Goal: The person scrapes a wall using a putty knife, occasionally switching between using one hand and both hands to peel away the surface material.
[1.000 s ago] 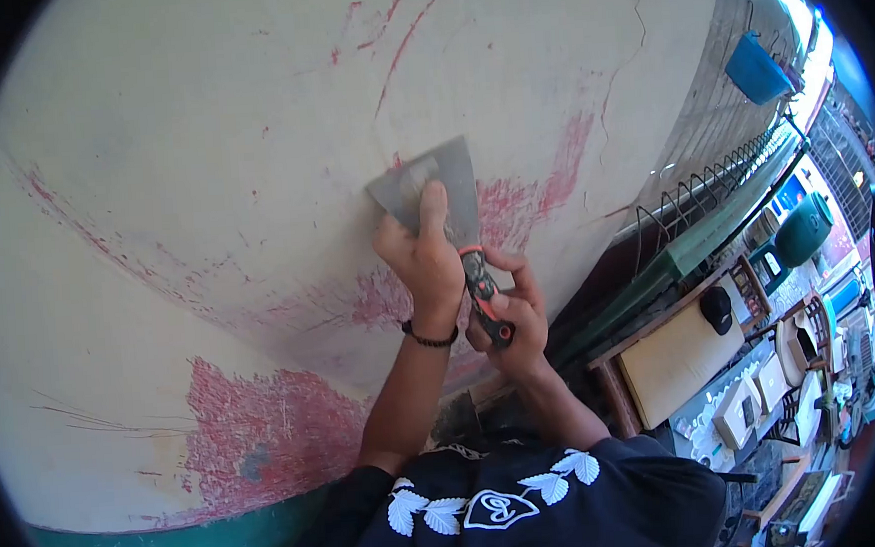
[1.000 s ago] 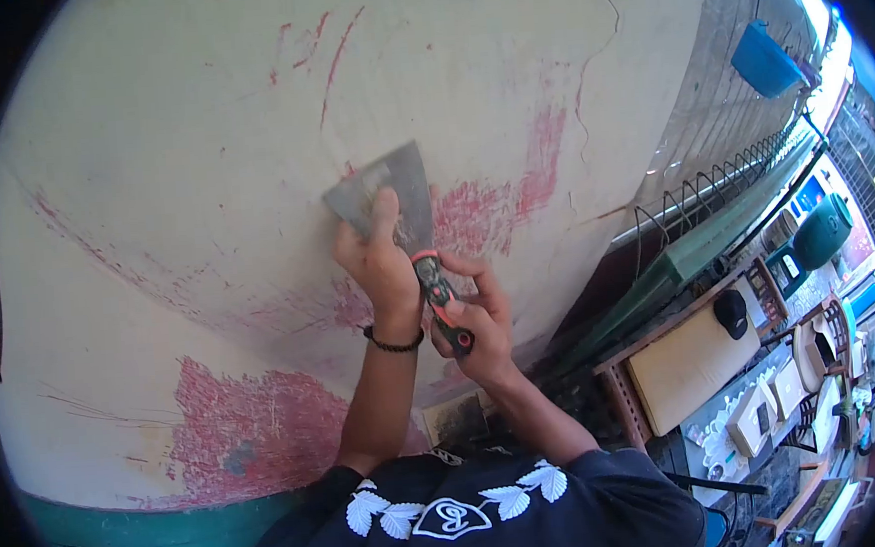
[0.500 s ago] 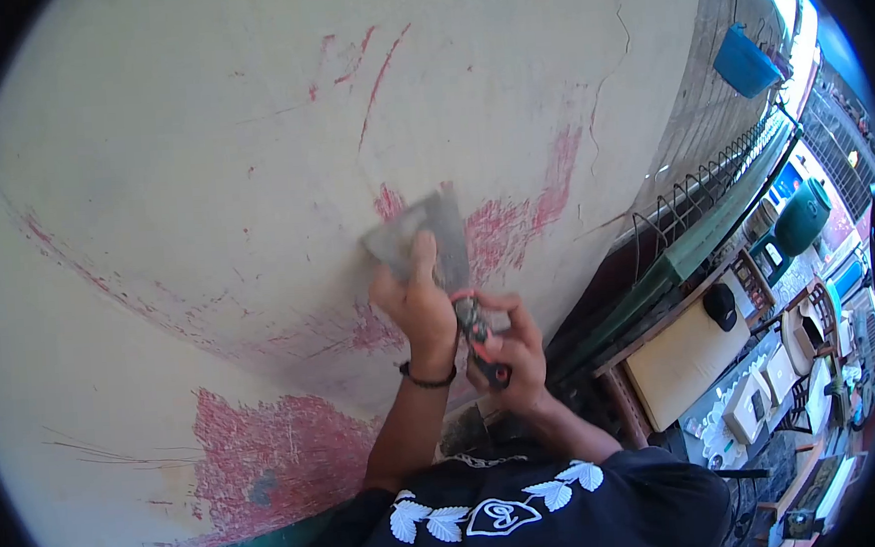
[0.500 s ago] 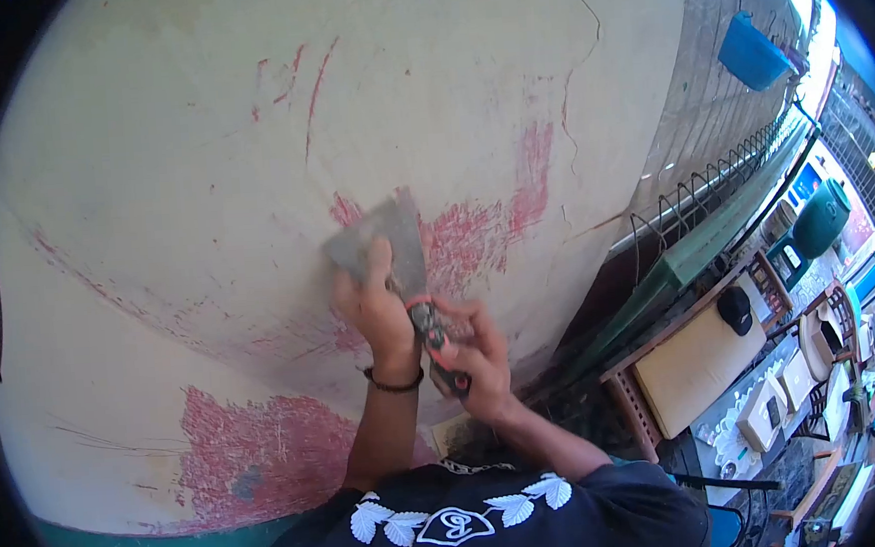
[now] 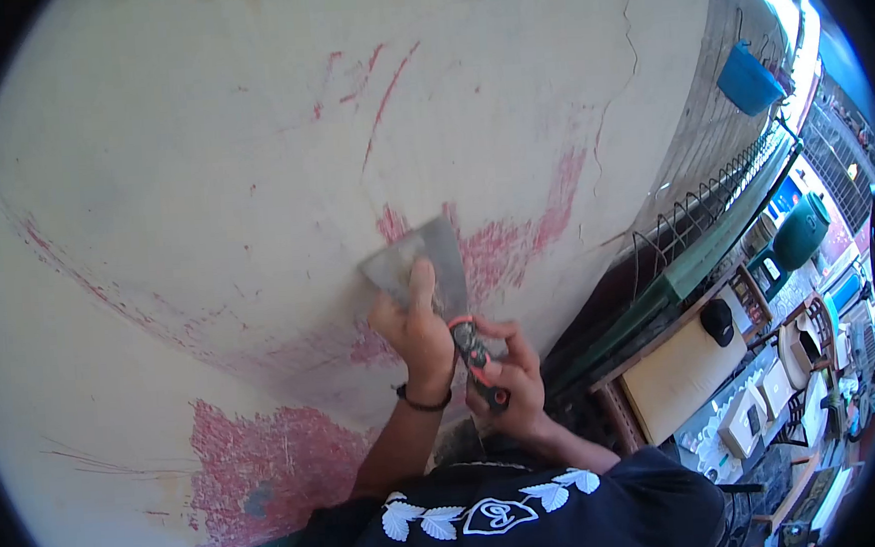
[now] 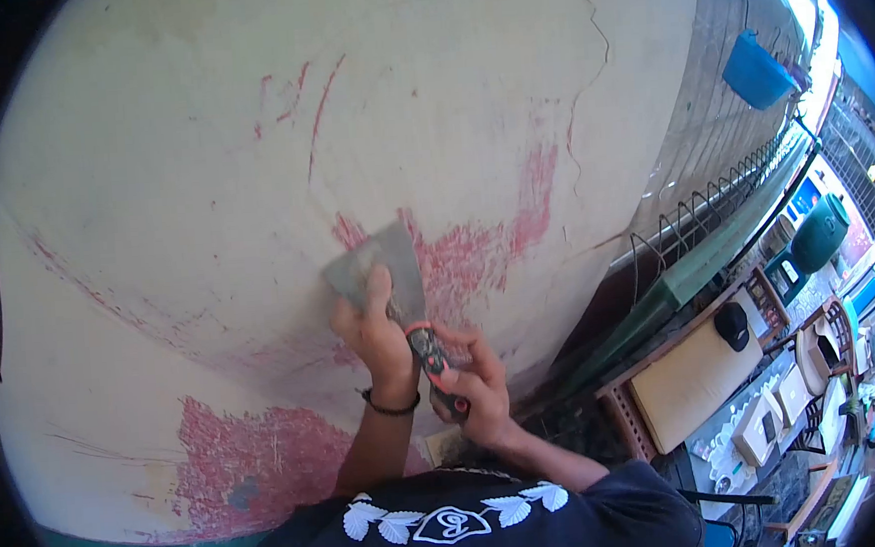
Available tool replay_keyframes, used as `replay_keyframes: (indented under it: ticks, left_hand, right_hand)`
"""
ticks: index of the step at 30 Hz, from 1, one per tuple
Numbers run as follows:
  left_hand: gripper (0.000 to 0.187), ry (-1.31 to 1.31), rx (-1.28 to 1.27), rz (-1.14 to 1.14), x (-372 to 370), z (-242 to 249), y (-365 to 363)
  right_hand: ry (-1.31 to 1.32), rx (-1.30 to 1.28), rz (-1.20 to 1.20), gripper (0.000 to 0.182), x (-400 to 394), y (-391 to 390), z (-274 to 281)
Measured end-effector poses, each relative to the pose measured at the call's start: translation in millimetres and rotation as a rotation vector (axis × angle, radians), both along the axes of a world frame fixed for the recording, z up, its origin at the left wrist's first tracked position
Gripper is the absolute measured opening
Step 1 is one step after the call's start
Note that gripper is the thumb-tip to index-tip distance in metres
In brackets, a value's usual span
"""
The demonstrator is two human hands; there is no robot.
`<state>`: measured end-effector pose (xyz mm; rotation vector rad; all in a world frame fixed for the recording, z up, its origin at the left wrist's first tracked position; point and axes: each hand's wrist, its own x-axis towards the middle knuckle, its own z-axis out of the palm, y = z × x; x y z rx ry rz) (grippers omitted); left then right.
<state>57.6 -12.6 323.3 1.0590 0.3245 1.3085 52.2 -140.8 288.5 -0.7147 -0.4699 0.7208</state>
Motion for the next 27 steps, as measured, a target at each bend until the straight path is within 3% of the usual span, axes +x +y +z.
replay_keyframes:
  ticks: [9,13,18,21,24,27]
  left_hand:
    - [0.019,0.002,-0.065,-0.096,-8.4,6.3,-4.1]
    - [0.021,0.076,0.078,0.010,-0.6,15.2,7.6]
    - [0.021,0.031,0.031,-0.015,-1.3,-5.4,8.6]
    - [0.018,-0.056,-0.024,-0.093,2.2,37.8,1.2]
    - [0.018,-0.050,-0.090,-0.037,-1.6,17.7,-0.6]
    - [0.028,0.062,0.029,0.013,-5.0,-8.2,10.0]
  right_hand:
    - [-0.056,0.043,0.024,0.050,0.7,3.1,-9.5]
    - [0.001,0.188,0.084,0.054,12.6,11.6,7.5]
    - [-0.063,0.026,0.029,0.052,0.8,1.7,-6.8]
    - [-0.040,0.135,0.022,0.053,10.8,11.1,9.3]
    - [-0.008,0.087,0.062,0.053,3.5,4.2,-2.8]
    - [-0.067,0.036,0.032,0.052,3.5,4.0,-6.3]
